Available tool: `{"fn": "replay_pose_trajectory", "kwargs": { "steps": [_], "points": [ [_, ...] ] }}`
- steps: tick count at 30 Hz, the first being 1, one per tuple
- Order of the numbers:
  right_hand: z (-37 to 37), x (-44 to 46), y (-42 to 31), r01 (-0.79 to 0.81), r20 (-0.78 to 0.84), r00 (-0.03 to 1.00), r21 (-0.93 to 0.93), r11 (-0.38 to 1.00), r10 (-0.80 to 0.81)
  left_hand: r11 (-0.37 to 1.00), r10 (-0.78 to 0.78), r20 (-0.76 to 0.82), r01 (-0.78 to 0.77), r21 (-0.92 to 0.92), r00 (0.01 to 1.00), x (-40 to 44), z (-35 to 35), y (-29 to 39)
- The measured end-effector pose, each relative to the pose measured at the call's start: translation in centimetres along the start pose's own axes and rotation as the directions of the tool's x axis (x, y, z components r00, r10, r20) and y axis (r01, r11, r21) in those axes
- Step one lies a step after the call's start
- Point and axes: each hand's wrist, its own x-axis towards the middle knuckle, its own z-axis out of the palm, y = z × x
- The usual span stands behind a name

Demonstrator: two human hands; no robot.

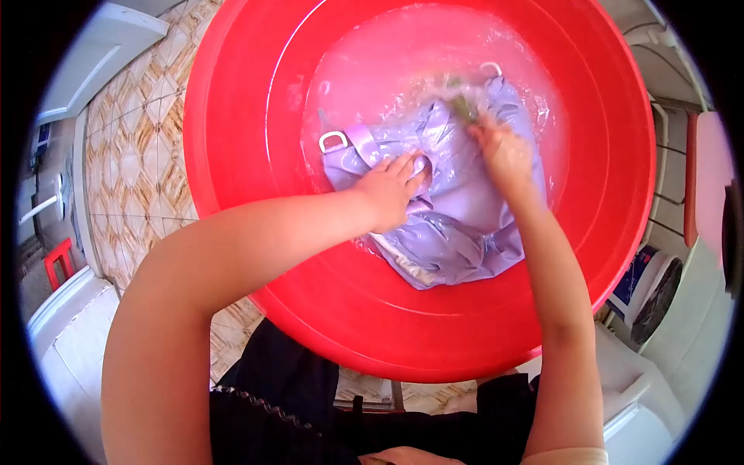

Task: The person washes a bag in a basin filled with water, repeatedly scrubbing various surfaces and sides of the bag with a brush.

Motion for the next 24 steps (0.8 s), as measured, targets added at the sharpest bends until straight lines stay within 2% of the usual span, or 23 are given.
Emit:
{"fn": "replay_pose_trajectory", "kwargs": {
  "steps": [2, 3, 5, 7, 9, 11, 12, 14, 15, 17, 18, 20, 21, 22, 23, 24],
  "points": [
    [-0.6, 1.7, 1.0, -0.029, -0.240, 0.970, -0.004, 1.000, 0.027, 0.999, 0.002, 0.047, 0.000, -0.045, 0.999, 0.2, -0.5, -0.2],
    [-1.2, 1.2, 0.6, -0.030, -0.238, 0.971, -0.009, 1.000, 0.027, 0.996, 0.003, 0.094, 0.006, -0.090, 0.996, 0.2, -0.5, -0.4],
    [-2.4, -1.1, -1.4, -0.046, -0.172, 0.984, 0.058, 0.997, 0.055, 0.998, 0.010, 0.081, -0.004, -0.070, 0.997, 0.4, 0.0, -0.6],
    [-2.0, -4.9, -3.3, 0.095, -0.090, 0.993, 0.160, 0.982, -0.081, 0.999, 0.023, 0.067, -0.020, -0.047, 0.997, 0.6, 0.1, -0.5],
    [-1.5, -6.3, -4.5, 0.176, 0.057, 0.982, 0.059, 0.983, -0.179, 0.997, -0.003, 0.164, 0.015, -0.071, 0.986, 0.4, -0.7, -0.3],
    [-0.1, -3.7, -2.3, 0.098, -0.042, 0.994, -0.016, 0.995, -0.099, 0.998, -0.005, 0.137, 0.014, -0.060, 0.991, 0.3, -1.0, -0.3],
    [0.1, -2.0, -1.2, 0.042, -0.036, 0.998, -0.061, 0.997, -0.044, 0.998, -0.009, 0.113, 0.015, -0.055, 0.994, 0.1, -0.9, -0.2],
    [-0.6, 1.3, 0.9, -0.110, -0.106, 0.989, -0.032, 0.993, 0.106, 0.999, 0.003, 0.119, 0.002, -0.043, 0.993, 0.4, -0.5, -0.4],
    [-1.0, 2.5, 1.8, -0.113, -0.114, 0.988, -0.032, 0.993, 0.109, 0.999, 0.007, 0.117, -0.003, -0.036, 0.993, 0.6, -0.4, -0.6],
    [-2.3, 3.9, 2.6, -0.235, -0.064, 0.971, -0.065, 0.970, 0.231, 1.000, 0.016, 0.086, -0.014, -0.023, 0.996, 0.7, -0.2, -0.8],
    [-2.8, 3.6, 2.3, -0.234, -0.066, 0.971, -0.073, 0.969, 0.230, 1.000, 0.021, 0.058, -0.020, -0.019, 0.998, 0.8, -0.2, -0.9],
    [-3.7, 1.5, 0.6, -0.247, -0.071, 0.963, 0.144, 0.958, 0.259, 1.000, 0.028, 0.045, -0.027, -0.012, 0.999, 0.7, 0.0, -1.0],
    [-3.3, -0.5, -0.3, -0.149, -0.118, 0.979, 0.148, 0.978, 0.167, 0.999, 0.034, 0.044, -0.034, 0.001, 0.998, 0.7, 0.0, -1.0],
    [-3.1, -2.8, -1.6, -0.062, -0.091, 0.993, 0.148, 0.987, 0.076, 0.999, 0.034, 0.040, -0.034, -0.005, 0.999, 0.7, 0.1, -0.9],
    [-1.9, -4.6, -2.3, 0.041, -0.002, 0.999, 0.066, 0.997, -0.041, 1.000, 0.023, 0.061, -0.023, 0.000, 0.998, 0.7, -0.1, -0.9],
    [-1.2, -5.1, -2.1, 0.073, 0.016, 0.997, -0.005, 0.997, -0.073, 1.000, 0.013, 0.084, -0.014, 0.008, 0.996, 0.7, -0.2, -0.8]
  ]
}}
